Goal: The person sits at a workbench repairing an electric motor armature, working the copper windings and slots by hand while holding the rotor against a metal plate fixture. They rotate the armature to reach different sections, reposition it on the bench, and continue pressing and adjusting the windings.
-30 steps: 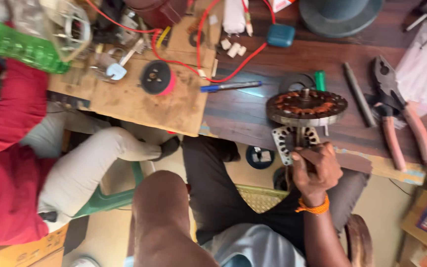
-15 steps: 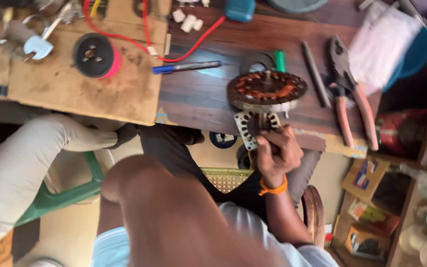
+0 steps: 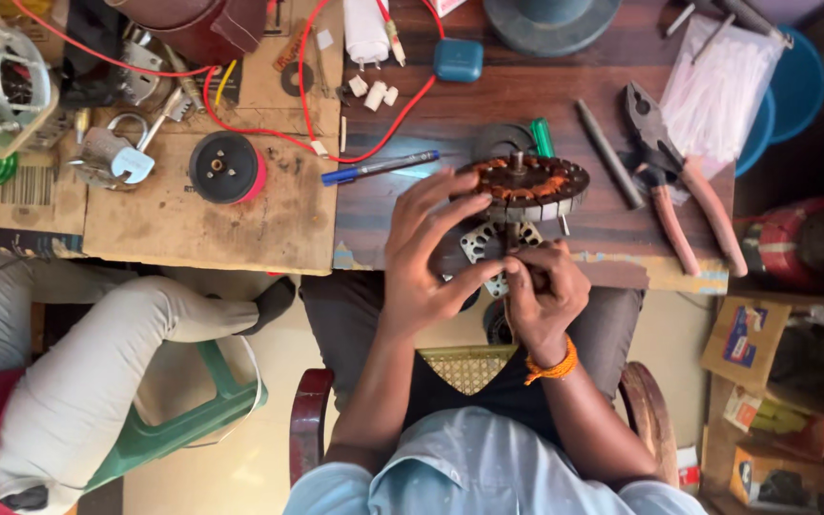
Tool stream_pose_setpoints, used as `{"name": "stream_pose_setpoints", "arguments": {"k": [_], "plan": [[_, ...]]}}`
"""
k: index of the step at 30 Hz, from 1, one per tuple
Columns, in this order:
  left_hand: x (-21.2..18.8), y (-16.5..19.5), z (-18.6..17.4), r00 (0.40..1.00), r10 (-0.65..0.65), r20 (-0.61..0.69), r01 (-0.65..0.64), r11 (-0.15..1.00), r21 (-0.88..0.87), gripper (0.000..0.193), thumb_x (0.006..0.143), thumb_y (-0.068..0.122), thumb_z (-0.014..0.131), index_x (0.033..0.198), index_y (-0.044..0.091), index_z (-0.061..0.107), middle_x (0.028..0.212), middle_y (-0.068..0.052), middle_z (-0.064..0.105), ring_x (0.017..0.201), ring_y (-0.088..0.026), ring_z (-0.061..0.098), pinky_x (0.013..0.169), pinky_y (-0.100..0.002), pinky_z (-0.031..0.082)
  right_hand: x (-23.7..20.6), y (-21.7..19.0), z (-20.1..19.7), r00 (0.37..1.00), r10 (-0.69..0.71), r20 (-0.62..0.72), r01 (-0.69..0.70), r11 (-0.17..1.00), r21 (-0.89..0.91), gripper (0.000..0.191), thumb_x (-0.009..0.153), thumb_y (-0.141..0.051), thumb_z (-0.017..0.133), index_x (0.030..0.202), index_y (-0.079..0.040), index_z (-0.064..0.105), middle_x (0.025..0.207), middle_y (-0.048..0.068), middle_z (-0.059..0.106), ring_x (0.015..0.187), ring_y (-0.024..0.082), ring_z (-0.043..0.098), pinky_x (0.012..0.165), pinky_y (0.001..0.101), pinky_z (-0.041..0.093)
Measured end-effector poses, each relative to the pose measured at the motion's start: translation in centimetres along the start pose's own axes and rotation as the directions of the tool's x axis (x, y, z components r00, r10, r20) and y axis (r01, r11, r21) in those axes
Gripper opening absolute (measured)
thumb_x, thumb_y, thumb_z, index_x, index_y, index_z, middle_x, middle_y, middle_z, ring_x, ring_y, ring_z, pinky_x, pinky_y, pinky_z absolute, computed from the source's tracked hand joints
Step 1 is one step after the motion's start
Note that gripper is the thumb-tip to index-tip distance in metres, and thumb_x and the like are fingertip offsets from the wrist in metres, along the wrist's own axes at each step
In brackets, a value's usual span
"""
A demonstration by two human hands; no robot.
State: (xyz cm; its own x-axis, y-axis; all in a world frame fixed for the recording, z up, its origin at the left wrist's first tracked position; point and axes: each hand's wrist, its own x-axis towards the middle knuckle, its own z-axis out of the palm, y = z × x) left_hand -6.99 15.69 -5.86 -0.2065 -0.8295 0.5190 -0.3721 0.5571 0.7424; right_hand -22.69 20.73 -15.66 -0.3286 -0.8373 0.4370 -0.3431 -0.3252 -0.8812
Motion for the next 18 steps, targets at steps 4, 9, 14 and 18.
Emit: {"name": "stream_pose_setpoints", "arguments": {"k": [4,9,14,18], "plan": [[1.7,-1.7,2.2,0.986,0.106,0.125,-0.125,0.98,0.154,0.053,0.083,0.02,0.089,0.131,0.017,0.067,0.135,-0.003,0.065,0.132,-0.028,0.061,0.11,-0.043,0.047,0.7,-0.2,-2.5,0.986,0.052,0.159,-0.045,0.998,-0.046,0.01,0.092,-0.008,0.078,0.096,-0.005,0.07,0.074,0.002,0.062,0.06,0.007,0.047,0.058,0.0255,0.037],[2.3,-4.1,3.1,0.97,0.177,0.168,-0.196,0.975,0.107,0.059,0.074,0.007,0.091,0.127,0.017,0.067,0.126,0.0,0.069,0.122,-0.022,0.066,0.101,-0.04,0.052,2.2,-2.0,-5.4,0.944,0.29,0.159,-0.261,0.949,-0.179,0.015,0.092,-0.007,0.08,0.105,-0.005,0.072,0.069,0.002,0.052,0.058,0.008,0.041,0.053,0.0265,0.032],[1.8,-5.1,3.6,0.967,0.235,0.094,-0.243,0.967,0.079,0.06,0.071,0.003,0.091,0.124,0.013,0.065,0.123,-0.002,0.07,0.12,-0.025,0.068,0.098,-0.039,0.053,5.2,-4.1,-7.4,0.928,0.271,0.257,-0.165,0.915,-0.368,0.032,0.087,-0.006,0.081,0.119,-0.006,0.074,0.061,0.001,0.034,0.055,0.011,0.034,0.051,0.0309,0.031],[1.8,-5.1,3.7,0.967,0.244,0.078,-0.25,0.965,0.074,0.059,0.071,0.001,0.09,0.124,0.012,0.066,0.122,-0.004,0.07,0.119,-0.026,0.068,0.098,-0.04,0.053,7.6,-6.4,-8.7,0.919,0.226,0.323,-0.079,0.908,-0.411,0.027,0.094,-0.006,0.078,0.12,-0.005,0.073,0.071,0.01,0.047,0.062,0.016,0.044,0.057,0.0319,0.038]]}}
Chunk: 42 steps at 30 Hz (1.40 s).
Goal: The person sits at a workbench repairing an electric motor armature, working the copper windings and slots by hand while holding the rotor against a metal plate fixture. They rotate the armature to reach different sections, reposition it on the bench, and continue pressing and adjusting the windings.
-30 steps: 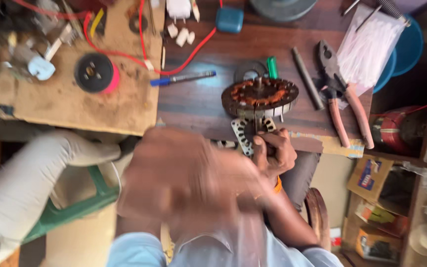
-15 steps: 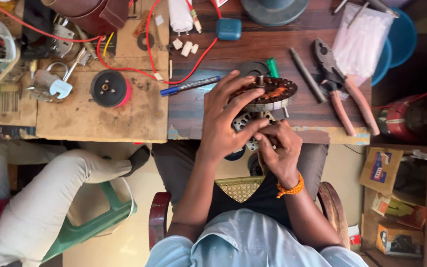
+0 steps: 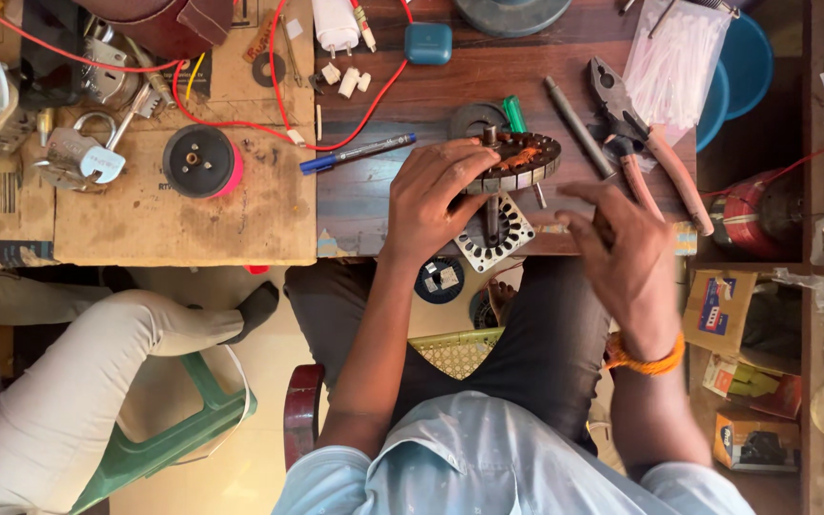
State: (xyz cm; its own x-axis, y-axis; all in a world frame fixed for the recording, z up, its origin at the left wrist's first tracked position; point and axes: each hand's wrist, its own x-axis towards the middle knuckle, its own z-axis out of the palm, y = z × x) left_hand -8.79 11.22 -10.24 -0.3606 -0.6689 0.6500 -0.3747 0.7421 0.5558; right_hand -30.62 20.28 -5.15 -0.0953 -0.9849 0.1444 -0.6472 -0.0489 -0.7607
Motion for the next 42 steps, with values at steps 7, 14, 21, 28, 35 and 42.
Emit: {"name": "stream_pose_setpoints", "arguments": {"k": [7,14,21,28,35,42], "plan": [[0.1,0.4,0.2,0.999,-0.008,-0.034,0.01,0.999,0.044,0.051,0.076,0.003,0.088,0.122,0.011,0.067,0.12,-0.003,0.072,0.117,-0.024,0.069,0.095,-0.039,0.051,3.5,-1.9,-1.0,0.981,-0.127,0.149,0.116,0.99,0.078,0.008,0.095,-0.004,0.074,0.102,-0.002,0.074,0.085,0.013,0.073,0.068,0.021,0.068,0.062,0.034,0.05],[0.2,0.9,0.1,0.999,0.001,-0.046,0.001,0.999,0.046,0.049,0.08,0.005,0.087,0.124,0.009,0.065,0.119,-0.005,0.069,0.114,-0.026,0.067,0.097,-0.041,0.049,5.7,-0.9,0.3,0.954,-0.243,0.173,0.203,0.954,0.221,0.007,0.098,-0.004,0.074,0.101,0.001,0.071,0.084,0.01,0.073,0.071,0.011,0.068,0.064,0.0287,0.051],[0.4,1.1,0.3,0.999,-0.01,-0.042,0.011,0.999,0.04,0.047,0.081,0.007,0.087,0.122,0.009,0.065,0.118,-0.007,0.067,0.11,-0.029,0.065,0.096,-0.043,0.049,6.7,0.2,0.7,0.979,-0.122,0.161,0.048,0.914,0.403,0.007,0.101,-0.006,0.073,0.103,0.0,0.072,0.085,0.002,0.07,0.076,0.003,0.057,0.064,0.0262,0.045],[-0.2,0.2,0.5,1.0,0.009,-0.022,-0.007,0.997,0.079,0.049,0.08,0.006,0.088,0.123,0.009,0.065,0.12,-0.008,0.069,0.114,-0.028,0.066,0.097,-0.043,0.049,11.1,1.2,2.2,0.948,-0.275,0.162,0.246,0.953,0.177,0.01,0.096,-0.006,0.079,0.101,0.002,0.074,0.074,0.013,0.065,0.06,0.015,0.054,0.057,0.0315,0.043],[-0.1,0.0,0.4,0.999,0.033,-0.023,-0.03,0.992,0.124,0.047,0.084,0.016,0.089,0.125,0.011,0.066,0.119,-0.005,0.073,0.114,-0.025,0.07,0.096,-0.039,0.051,12.4,2.8,2.8,0.921,-0.364,0.138,0.338,0.924,0.178,0.014,0.101,-0.012,0.08,0.102,0.0,0.072,0.084,0.011,0.068,0.067,0.019,0.064,0.064,0.0322,0.049],[4.0,1.3,-1.0,0.819,-0.554,0.15,0.571,0.813,-0.11,0.049,0.092,0.037,0.077,0.134,0.014,0.063,0.085,-0.003,0.075,0.083,-0.013,0.074,0.08,-0.029,0.055,13.8,3.3,2.6,0.808,-0.588,-0.044,0.578,0.804,-0.14,0.021,0.093,-0.017,0.088,0.09,-0.003,0.072,0.083,0.01,0.068,0.073,0.028,0.065,0.066,0.0388,0.049]]}}
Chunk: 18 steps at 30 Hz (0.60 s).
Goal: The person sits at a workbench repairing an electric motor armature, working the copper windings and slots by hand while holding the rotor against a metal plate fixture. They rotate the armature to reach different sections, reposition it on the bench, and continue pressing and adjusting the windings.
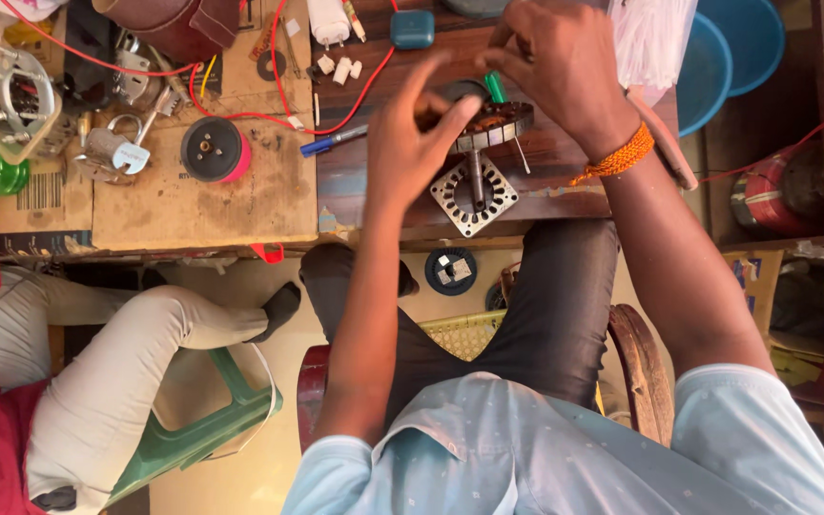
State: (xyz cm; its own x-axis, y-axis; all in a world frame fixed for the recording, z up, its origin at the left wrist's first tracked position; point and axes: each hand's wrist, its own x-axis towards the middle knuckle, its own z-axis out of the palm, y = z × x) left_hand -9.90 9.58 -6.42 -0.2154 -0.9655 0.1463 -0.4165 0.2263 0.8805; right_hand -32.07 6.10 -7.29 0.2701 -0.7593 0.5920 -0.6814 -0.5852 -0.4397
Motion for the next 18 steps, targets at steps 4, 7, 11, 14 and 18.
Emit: {"name": "stream_pose_setpoints", "arguments": {"k": [4,7,11,14,18], "plan": [[3.7,-0.5,-0.5,0.961,0.001,0.277,0.005,1.0,-0.019,0.038,0.09,0.02,0.076,0.124,0.009,0.066,0.081,-0.003,0.067,0.075,-0.012,0.061,0.069,-0.03,0.05,-0.4,-1.6,-1.0,0.998,0.036,-0.045,-0.032,0.996,0.085,0.017,0.095,-0.01,0.085,0.093,-0.001,0.071,0.082,0.009,0.068,0.072,0.023,0.064,0.066,0.0351,0.048],[4.2,-2.1,-1.0,0.916,0.172,0.361,-0.091,0.969,-0.232,0.016,0.096,0.008,0.07,0.111,0.004,0.07,0.092,-0.002,0.068,0.086,-0.01,0.063,0.077,-0.028,0.052,-1.0,-4.0,-2.2,0.981,0.194,0.029,-0.196,0.965,0.173,0.022,0.095,-0.013,0.088,0.093,0.002,0.07,0.074,0.011,0.061,0.064,0.02,0.053,0.06,0.034,0.042],[3.9,-3.5,-2.4,0.889,0.262,0.375,-0.111,0.919,-0.378,0.009,0.097,-0.001,0.068,0.105,-0.001,0.072,0.103,-0.005,0.071,0.1,-0.011,0.066,0.09,-0.028,0.054,-2.8,-7.8,-3.2,0.879,0.423,0.219,-0.472,0.835,0.283,0.019,0.094,-0.018,0.084,0.097,-0.002,0.075,0.066,0.006,0.062,0.057,0.011,0.047,0.052,0.0308,0.038],[4.4,-3.5,-3.3,0.848,0.289,0.444,-0.122,0.922,-0.367,0.009,0.097,0.0,0.07,0.104,-0.001,0.075,0.1,-0.004,0.073,0.096,-0.012,0.068,0.087,-0.029,0.055,-4.1,-10.1,-2.7,0.893,0.39,0.224,-0.443,0.847,0.294,0.013,0.093,-0.014,0.082,0.1,-0.003,0.078,0.067,0.006,0.063,0.057,0.012,0.044,0.052,0.032,0.036],[5.6,-3.1,-4.0,0.792,0.3,0.531,-0.168,0.944,-0.282,0.011,0.096,0.002,0.071,0.105,0.001,0.077,0.098,-0.004,0.076,0.094,-0.011,0.071,0.087,-0.028,0.057,-5.5,-11.8,-1.1,0.912,0.396,0.106,-0.407,0.847,0.34,0.012,0.093,-0.008,0.079,0.102,-0.002,0.073,0.075,0.004,0.062,0.06,0.007,0.047,0.056,0.0279,0.04]]}}
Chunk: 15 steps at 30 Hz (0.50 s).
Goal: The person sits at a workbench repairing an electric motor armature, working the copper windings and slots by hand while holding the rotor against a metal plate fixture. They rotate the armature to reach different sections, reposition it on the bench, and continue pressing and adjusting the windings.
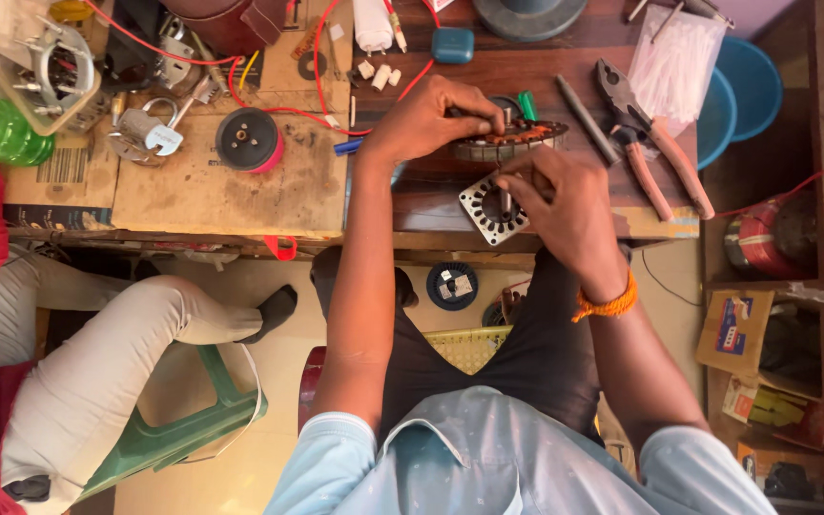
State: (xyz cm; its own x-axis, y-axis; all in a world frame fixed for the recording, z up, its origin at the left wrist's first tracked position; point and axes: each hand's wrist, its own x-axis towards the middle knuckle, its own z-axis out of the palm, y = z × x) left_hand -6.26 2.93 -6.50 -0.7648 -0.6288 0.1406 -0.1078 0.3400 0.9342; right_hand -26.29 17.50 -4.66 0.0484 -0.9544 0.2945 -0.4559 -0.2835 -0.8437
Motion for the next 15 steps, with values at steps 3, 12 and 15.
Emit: {"name": "stream_pose_setpoints", "arguments": {"k": [3,12,15], "plan": [[0.4,-0.1,-0.4,0.997,0.047,0.067,-0.048,0.999,0.012,0.011,0.096,0.001,0.071,0.106,0.0,0.075,0.099,-0.005,0.076,0.095,-0.011,0.07,0.087,-0.028,0.056,-1.1,0.8,0.8,0.996,0.071,-0.058,-0.071,0.997,-0.003,0.012,0.093,-0.005,0.078,0.103,-0.001,0.072,0.069,0.006,0.052,0.058,0.01,0.039,0.054,0.0295,0.035],[0.6,2.7,-0.8,0.988,0.078,0.134,-0.104,0.974,0.203,0.019,0.097,0.019,0.075,0.108,0.004,0.074,0.101,-0.006,0.074,0.096,-0.019,0.071,0.086,-0.034,0.055,-3.5,3.9,2.7,0.996,-0.085,0.008,0.085,0.994,-0.074,0.009,0.094,-0.001,0.071,0.102,-0.006,0.073,0.087,0.01,0.073,0.073,0.016,0.07,0.065,0.0289,0.052],[-1.2,4.2,1.2,0.996,0.088,0.018,-0.087,0.889,0.449,0.039,0.083,0.032,0.087,0.107,0.005,0.071,0.103,-0.008,0.07,0.096,-0.028,0.069,0.08,-0.041,0.053,-4.2,4.6,2.5,0.999,-0.05,-0.016,0.047,0.988,-0.146,0.01,0.092,-0.002,0.073,0.101,-0.006,0.075,0.089,0.011,0.076,0.074,0.019,0.072,0.066,0.0299,0.054]]}}
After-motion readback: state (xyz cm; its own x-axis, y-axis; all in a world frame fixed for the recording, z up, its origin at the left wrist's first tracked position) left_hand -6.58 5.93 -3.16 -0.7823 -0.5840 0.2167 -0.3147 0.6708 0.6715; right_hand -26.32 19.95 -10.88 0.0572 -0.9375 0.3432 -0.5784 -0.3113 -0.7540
